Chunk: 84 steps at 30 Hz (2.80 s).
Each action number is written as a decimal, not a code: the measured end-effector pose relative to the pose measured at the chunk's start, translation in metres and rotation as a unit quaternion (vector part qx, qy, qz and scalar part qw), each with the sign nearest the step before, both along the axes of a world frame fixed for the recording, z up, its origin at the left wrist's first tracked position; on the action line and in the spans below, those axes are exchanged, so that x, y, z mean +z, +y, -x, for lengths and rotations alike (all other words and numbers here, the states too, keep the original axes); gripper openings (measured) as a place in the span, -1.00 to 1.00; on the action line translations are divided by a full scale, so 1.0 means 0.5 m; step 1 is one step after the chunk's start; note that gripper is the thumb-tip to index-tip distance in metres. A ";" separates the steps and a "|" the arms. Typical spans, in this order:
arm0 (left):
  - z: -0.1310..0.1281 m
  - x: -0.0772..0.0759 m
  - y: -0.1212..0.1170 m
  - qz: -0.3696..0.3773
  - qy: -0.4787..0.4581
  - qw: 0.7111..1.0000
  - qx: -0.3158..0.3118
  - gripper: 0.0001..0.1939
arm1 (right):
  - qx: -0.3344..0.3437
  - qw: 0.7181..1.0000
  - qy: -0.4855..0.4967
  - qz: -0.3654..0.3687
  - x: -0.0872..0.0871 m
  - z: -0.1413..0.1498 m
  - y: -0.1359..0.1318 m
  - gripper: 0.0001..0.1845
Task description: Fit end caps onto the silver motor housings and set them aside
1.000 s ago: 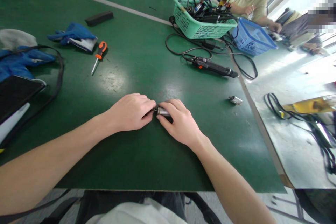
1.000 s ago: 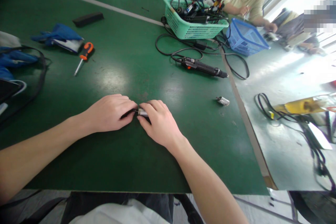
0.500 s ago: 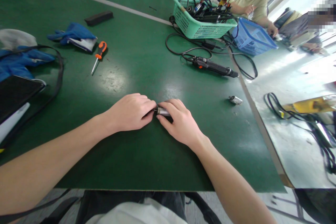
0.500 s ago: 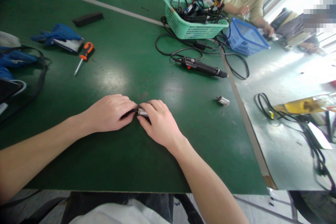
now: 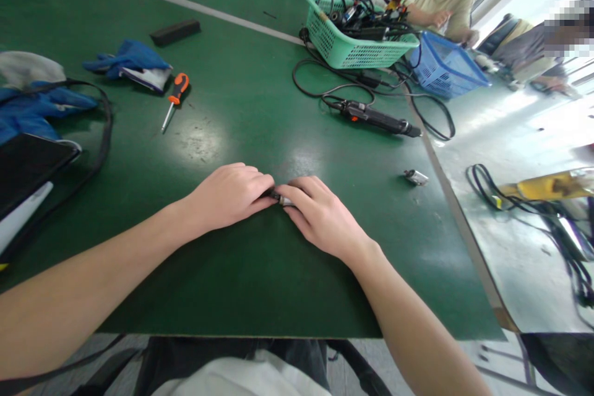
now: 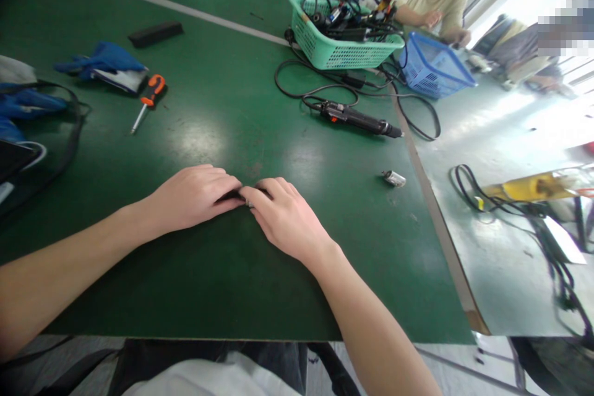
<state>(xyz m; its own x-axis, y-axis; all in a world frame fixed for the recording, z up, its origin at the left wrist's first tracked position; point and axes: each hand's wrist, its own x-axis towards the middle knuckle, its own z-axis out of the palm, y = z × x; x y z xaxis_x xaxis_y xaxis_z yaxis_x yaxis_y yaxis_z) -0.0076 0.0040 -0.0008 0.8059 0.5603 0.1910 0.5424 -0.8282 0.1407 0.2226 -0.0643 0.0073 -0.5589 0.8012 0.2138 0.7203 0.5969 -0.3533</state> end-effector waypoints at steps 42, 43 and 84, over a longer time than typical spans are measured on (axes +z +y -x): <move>-0.005 0.009 -0.007 0.023 0.020 0.999 0.028 -0.78 | -0.281 0.957 0.023 -0.067 -0.061 -0.231 0.103 -0.61; -0.005 0.009 -0.008 0.021 0.018 0.999 0.031 -0.78 | -0.259 0.963 0.027 -0.066 -0.058 -0.183 0.102 -0.61; -0.003 0.007 -0.010 -0.029 -0.045 0.995 0.084 -0.58 | -0.025 0.996 -0.002 -0.085 0.001 0.012 -0.024 -0.87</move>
<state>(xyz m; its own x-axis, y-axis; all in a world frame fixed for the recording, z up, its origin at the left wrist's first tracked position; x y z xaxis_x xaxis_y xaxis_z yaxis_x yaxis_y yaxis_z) -0.0063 -0.0012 0.0027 0.6804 0.6710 0.2948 0.6608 -0.7356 0.1491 0.2164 -0.0763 0.0077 -0.5204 0.7804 0.3466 0.7516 0.6113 -0.2478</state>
